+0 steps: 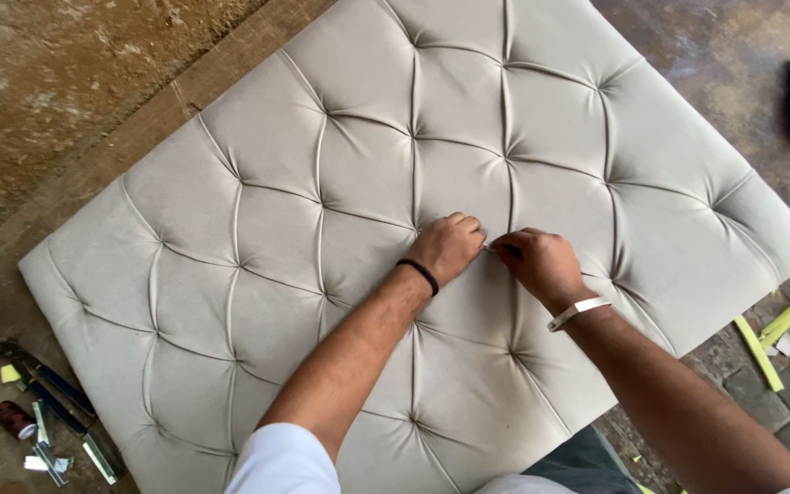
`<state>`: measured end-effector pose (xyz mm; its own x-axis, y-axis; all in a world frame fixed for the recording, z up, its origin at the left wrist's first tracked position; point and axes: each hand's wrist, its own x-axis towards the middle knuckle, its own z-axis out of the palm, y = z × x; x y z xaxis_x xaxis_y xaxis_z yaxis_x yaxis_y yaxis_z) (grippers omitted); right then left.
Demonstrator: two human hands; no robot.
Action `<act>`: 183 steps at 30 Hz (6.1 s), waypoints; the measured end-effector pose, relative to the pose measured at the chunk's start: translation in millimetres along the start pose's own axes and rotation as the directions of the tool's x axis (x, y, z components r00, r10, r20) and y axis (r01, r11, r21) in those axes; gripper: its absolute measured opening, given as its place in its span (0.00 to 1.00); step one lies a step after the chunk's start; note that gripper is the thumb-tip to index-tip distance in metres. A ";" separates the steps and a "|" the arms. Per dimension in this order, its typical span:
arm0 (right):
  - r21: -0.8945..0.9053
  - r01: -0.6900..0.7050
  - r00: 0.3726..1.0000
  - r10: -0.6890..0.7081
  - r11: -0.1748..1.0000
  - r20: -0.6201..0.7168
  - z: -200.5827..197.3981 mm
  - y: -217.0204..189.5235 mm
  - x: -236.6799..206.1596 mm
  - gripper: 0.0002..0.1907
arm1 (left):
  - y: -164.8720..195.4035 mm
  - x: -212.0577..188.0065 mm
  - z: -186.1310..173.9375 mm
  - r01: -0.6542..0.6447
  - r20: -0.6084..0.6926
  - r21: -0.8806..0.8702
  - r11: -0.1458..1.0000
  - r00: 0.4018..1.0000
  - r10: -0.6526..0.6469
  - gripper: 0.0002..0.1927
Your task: The person uses a needle and thread to create tufted indentations on a light-colored upholstered cushion. They repeatedly insert the needle into the fabric at regular intervals, pull the thread to form diamond-shaped tufts, and smooth the surface with their hands.
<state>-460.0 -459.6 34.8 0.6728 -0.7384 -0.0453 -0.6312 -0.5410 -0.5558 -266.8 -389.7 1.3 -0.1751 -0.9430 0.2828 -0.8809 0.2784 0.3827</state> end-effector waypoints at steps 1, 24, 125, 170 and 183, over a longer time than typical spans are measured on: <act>-0.007 -0.008 1.000 0.008 1.000 0.018 -0.5 0.2 3.2 0.07 | -1.5 5.0 6.2 -0.063 0.051 0.064 0.996 0.997 0.059 0.04; 0.039 0.209 0.978 -0.207 0.977 -0.040 -3.8 15.2 -21.8 0.10 | 58.6 -42.2 9.3 0.266 -0.122 0.005 0.964 0.957 -0.264 0.17; -0.182 0.323 0.945 -0.307 0.929 0.108 -22.3 67.4 -19.2 0.13 | 70.3 14.4 63.3 0.236 0.062 0.105 0.966 0.968 -0.243 0.02; -0.331 0.156 0.988 -0.154 0.931 0.031 19.7 63.4 -94.4 0.48 | 161.2 -131.8 -7.2 0.529 0.207 0.127 0.839 0.813 -0.544 0.38; -0.419 0.418 0.908 -0.355 0.806 0.224 46.2 -11.3 -164.9 0.48 | 147.4 -270.4 -40.4 0.772 -0.032 0.267 0.577 0.605 -0.795 0.38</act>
<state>-546.0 -313.1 10.3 0.9210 -0.3884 -0.0297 -0.3891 -0.9135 -0.1186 -331.6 -86.3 16.7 0.6088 -0.7863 -0.1053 -0.7605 -0.6162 0.2047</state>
